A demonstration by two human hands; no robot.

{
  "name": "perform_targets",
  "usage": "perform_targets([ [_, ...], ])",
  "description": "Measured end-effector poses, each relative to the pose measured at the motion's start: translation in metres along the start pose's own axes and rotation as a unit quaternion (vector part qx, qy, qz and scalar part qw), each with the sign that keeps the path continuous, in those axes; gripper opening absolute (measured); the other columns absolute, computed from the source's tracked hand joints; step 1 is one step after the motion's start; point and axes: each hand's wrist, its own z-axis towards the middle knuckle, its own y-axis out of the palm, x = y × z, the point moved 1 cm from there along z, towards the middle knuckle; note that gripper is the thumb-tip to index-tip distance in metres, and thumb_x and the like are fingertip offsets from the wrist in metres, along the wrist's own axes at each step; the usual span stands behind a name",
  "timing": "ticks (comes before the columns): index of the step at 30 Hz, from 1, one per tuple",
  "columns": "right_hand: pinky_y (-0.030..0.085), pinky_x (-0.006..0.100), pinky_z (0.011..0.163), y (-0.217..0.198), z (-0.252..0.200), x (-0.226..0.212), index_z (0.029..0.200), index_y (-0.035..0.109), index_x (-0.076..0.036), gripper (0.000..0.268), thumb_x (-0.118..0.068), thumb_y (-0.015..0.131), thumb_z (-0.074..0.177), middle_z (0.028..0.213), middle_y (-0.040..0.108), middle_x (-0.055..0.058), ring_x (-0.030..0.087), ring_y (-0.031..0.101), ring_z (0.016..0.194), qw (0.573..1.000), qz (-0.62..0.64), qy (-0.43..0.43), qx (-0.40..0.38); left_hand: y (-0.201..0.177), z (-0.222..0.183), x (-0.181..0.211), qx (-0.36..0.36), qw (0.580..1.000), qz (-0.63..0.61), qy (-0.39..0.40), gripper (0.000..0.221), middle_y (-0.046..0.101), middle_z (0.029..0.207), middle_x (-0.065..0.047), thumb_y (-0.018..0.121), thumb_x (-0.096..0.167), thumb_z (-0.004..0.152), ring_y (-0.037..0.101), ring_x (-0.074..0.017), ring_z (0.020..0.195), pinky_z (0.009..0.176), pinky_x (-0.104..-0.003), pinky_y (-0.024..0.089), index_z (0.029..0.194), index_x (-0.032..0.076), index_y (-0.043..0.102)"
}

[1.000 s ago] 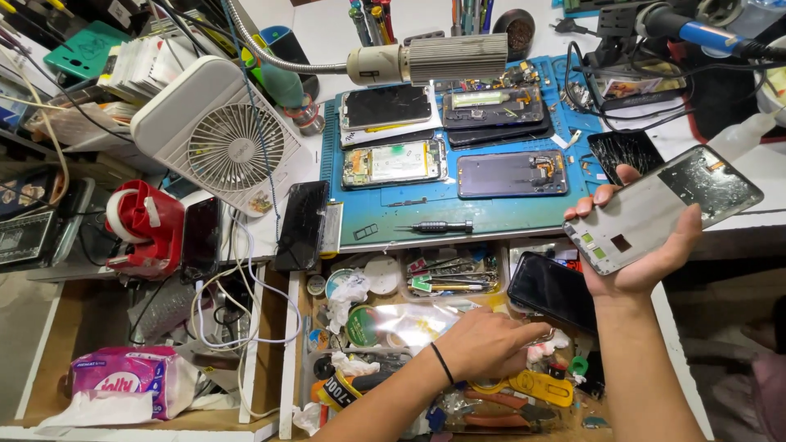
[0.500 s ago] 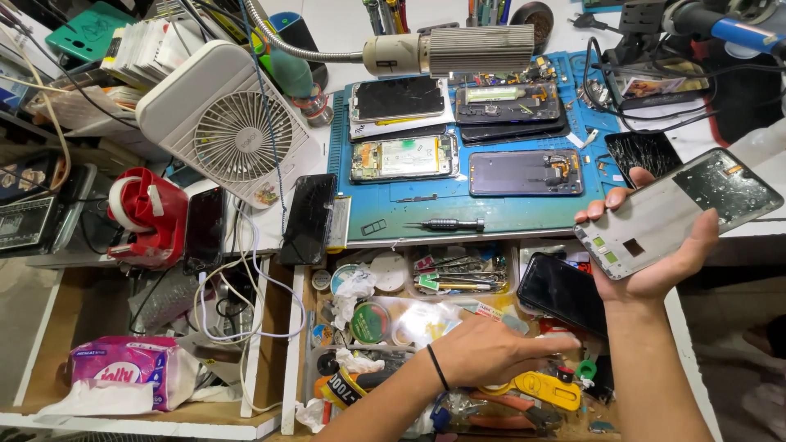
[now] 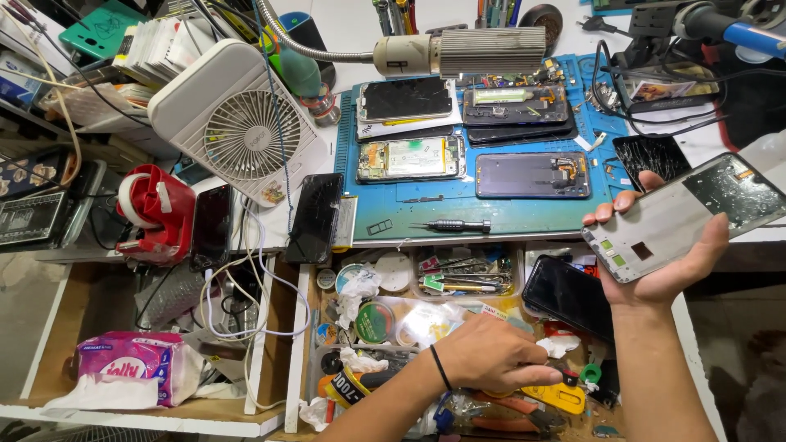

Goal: Preparing a new mobile phone screen for installation by removing protective films and inspecting the component.

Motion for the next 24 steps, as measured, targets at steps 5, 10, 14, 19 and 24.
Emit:
perform_targets([
  [5, 0.051, 0.039, 0.079, -0.001, 0.000, 0.000, 0.122, 0.069, -0.012, 0.068, -0.065, 0.066, 0.080, 0.093, 0.064, 0.006, 0.023, 0.063, 0.081, 1.000, 0.005, 0.002, 0.000, 0.003, -0.002, 0.001, 0.132, 0.990, -0.024, 0.045, 0.057, 0.032, 0.048, 0.002, 0.038, 0.044, 0.102, 0.026, -0.0178, 0.042, 0.044, -0.035, 0.013, 0.054, 0.014, 0.036],
  [10, 0.051, 0.038, 0.081, -0.001, -0.001, 0.003, 0.123, 0.068, -0.012, 0.067, -0.065, 0.065, 0.081, 0.095, 0.063, 0.005, 0.023, 0.062, 0.083, 1.000, 0.009, 0.006, -0.007, -0.001, -0.003, 0.003, 0.234, 0.967, -0.070, 0.068, 0.055, 0.026, 0.049, 0.002, 0.053, 0.044, 0.100, 0.024, -0.0154, 0.044, 0.047, -0.033, 0.019, 0.057, 0.017, 0.030],
  [14, 0.052, 0.040, 0.082, 0.011, -0.008, 0.014, 0.126, 0.063, -0.008, 0.069, -0.062, 0.067, 0.083, 0.095, 0.066, 0.008, 0.025, 0.065, 0.084, 0.997, 0.059, 0.039, -0.021, -0.001, -0.003, -0.007, 0.174, 0.911, -0.369, -0.061, 0.032, 0.050, 0.086, -0.003, 0.029, 0.038, 0.102, 0.044, -0.0153, 0.068, 0.061, -0.031, 0.039, 0.115, 0.010, 0.041],
  [19, 0.052, 0.043, 0.085, 0.023, -0.016, 0.027, 0.127, 0.062, -0.006, 0.066, -0.059, 0.063, 0.087, 0.096, 0.064, 0.010, 0.027, 0.064, 0.086, 0.994, 0.074, 0.075, -0.013, -0.003, -0.002, -0.020, 0.298, 0.797, -0.526, 0.011, 0.027, 0.049, 0.086, -0.007, 0.044, 0.012, 0.111, 0.045, -0.0125, 0.052, 0.048, -0.024, 0.042, 0.137, 0.006, 0.040],
  [24, 0.050, 0.060, 0.098, 0.027, -0.021, 0.038, 0.138, 0.054, -0.013, 0.061, -0.054, 0.063, 0.093, 0.107, 0.063, 0.011, 0.032, 0.063, 0.101, 0.995, 0.067, 0.064, -0.029, -0.004, -0.001, -0.033, 0.372, 0.784, -0.496, -0.037, 0.026, 0.047, 0.072, 0.003, 0.054, 0.026, 0.109, 0.039, -0.0074, 0.058, 0.048, -0.021, 0.035, 0.127, 0.009, 0.062],
])
